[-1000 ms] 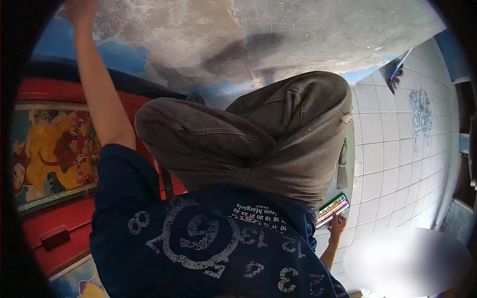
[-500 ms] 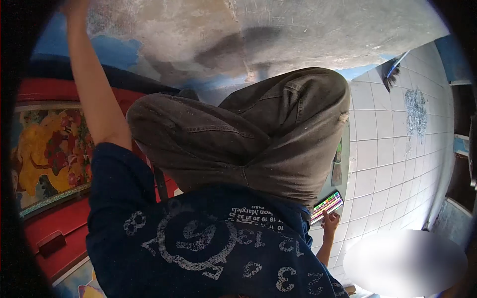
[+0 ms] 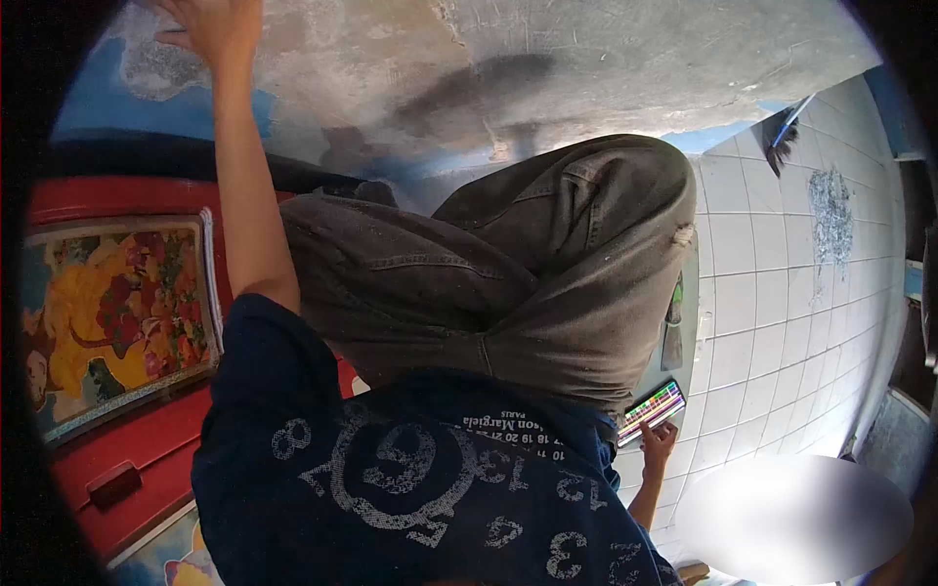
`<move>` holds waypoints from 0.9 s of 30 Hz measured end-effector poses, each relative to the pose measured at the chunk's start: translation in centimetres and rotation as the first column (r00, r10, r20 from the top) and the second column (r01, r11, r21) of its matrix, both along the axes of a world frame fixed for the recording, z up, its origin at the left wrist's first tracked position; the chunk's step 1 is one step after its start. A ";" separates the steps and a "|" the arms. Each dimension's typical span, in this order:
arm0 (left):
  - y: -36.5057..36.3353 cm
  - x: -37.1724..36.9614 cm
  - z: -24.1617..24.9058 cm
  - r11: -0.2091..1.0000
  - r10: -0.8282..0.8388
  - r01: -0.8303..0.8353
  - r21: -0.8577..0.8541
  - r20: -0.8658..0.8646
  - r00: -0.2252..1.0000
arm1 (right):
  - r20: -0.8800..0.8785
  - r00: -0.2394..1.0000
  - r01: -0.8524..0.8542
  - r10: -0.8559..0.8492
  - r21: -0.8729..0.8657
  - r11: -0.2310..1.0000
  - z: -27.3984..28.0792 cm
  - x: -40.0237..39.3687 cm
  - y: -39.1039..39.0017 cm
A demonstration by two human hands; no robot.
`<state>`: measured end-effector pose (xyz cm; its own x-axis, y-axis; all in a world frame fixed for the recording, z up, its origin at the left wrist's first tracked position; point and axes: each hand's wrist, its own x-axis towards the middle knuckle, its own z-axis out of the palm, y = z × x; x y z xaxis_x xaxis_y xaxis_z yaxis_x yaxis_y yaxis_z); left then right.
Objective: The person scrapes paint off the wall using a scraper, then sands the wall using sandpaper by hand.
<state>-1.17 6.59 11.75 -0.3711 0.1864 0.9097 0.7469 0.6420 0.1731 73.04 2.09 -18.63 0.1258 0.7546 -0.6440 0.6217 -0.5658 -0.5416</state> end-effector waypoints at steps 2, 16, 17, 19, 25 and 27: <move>-0.6 -1.4 1.7 0.999 -0.030 0.030 -0.025 -0.012 0.999 | -0.001 0.998 0.061 -0.061 -0.034 0.998 0.1 0.0 0.1; -1.4 -7.2 8.6 0.990 -0.092 0.051 -0.129 -0.332 0.939 | 0.031 0.973 0.230 -0.228 -0.093 0.969 0.2 -0.6 0.6; -1.5 -6.6 7.3 0.989 -0.095 0.047 -0.143 -0.354 0.930 | 0.029 0.973 0.229 -0.227 -0.093 0.969 0.3 -0.7 0.7; -1.2 -3.7 4.5 0.989 -0.101 0.058 -0.135 -0.335 0.937 | 0.002 0.974 0.225 -0.227 -0.127 0.966 0.8 -1.1 0.8; -0.3 -0.5 2.0 0.998 -0.051 0.048 -0.027 -0.117 0.992 | -0.016 0.994 0.108 -0.109 -0.062 0.992 0.5 -0.7 0.2; -0.6 -2.6 4.8 0.996 -0.074 0.064 -0.065 -0.165 0.983 | -0.027 0.993 0.113 -0.115 -0.058 0.992 0.4 -0.3 0.3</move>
